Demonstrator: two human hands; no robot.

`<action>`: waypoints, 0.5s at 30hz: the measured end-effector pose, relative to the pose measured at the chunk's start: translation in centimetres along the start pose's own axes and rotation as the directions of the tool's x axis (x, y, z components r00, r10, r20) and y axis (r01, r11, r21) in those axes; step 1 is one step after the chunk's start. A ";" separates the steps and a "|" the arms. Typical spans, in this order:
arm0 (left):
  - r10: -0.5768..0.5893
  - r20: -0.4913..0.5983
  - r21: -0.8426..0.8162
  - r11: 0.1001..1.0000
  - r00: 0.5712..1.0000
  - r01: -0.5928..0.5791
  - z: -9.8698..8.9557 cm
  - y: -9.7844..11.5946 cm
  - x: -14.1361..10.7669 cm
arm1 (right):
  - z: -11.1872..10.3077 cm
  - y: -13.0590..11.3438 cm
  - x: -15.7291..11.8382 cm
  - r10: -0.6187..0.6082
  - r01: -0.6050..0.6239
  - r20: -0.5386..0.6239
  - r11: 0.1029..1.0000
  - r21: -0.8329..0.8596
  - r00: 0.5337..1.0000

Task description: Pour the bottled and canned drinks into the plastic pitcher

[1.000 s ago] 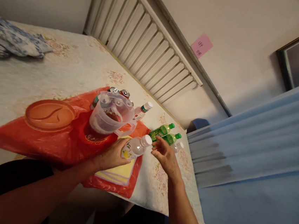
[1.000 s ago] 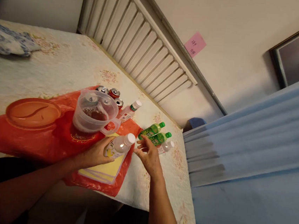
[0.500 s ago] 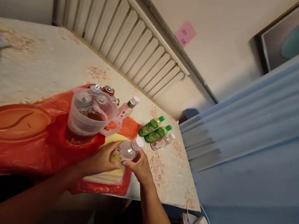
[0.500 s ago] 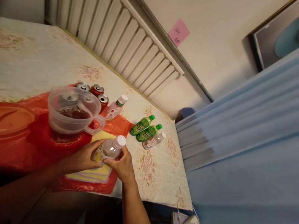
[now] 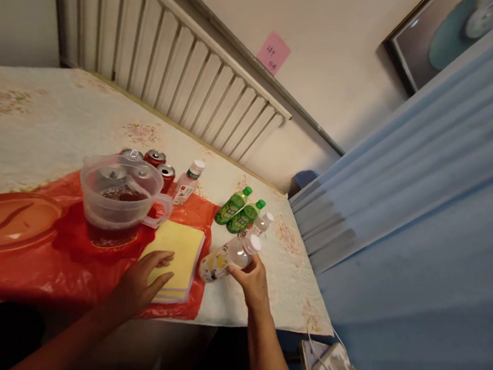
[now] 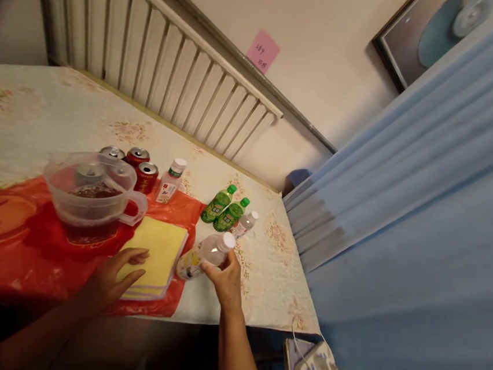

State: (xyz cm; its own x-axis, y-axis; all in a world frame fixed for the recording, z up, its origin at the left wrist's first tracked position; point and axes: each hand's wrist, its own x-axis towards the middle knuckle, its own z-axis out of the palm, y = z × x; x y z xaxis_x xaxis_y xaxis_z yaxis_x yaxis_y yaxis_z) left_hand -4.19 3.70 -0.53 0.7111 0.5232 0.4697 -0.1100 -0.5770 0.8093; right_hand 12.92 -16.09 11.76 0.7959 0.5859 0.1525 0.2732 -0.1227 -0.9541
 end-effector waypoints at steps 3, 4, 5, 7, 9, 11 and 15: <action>0.055 -0.025 0.089 0.995 0.998 -0.052 0.2 0.1 -2.6 | -3.8 1.4 0.1 0.020 -0.030 -0.136 0.997 -0.068 0.991; 0.065 -0.029 0.130 0.990 0.997 -0.060 0.2 0.0 -3.4 | -5.0 1.9 0.2 0.017 -0.039 -0.190 0.993 -0.112 0.982; 0.062 -0.045 0.177 0.983 0.997 -0.053 0.2 -0.2 -4.1 | -6.0 2.5 0.3 0.010 -0.047 -0.235 0.988 -0.150 0.972; 0.049 -0.096 0.270 0.963 0.994 -0.022 -0.4 -0.6 -5.3 | -7.9 3.5 0.5 -0.012 -0.054 -0.303 0.977 -0.208 0.953; 0.029 -0.142 0.344 0.939 0.989 0.021 -1.4 -1.2 -6.1 | -9.3 4.6 1.0 -0.036 -0.057 -0.344 0.965 -0.255 0.938; 0.006 -0.195 0.412 0.908 0.981 0.076 -2.6 -1.7 -6.9 | -10.4 5.6 1.7 -0.058 -0.056 -0.373 0.956 -0.288 0.926; -0.036 -0.265 0.538 0.824 0.964 0.179 -4.4 -2.5 -7.7 | -11.7 7.5 3.7 -0.080 -0.056 -0.415 0.951 -0.305 0.906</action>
State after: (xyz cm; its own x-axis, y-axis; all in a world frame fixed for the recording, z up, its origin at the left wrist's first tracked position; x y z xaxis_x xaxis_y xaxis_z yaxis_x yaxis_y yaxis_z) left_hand -12.49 3.89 -4.67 0.5054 0.6909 0.5170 0.4102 -0.7195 0.5605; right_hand 24.24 -24.23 8.20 0.9235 0.2088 0.3217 0.3805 -0.3938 -0.8368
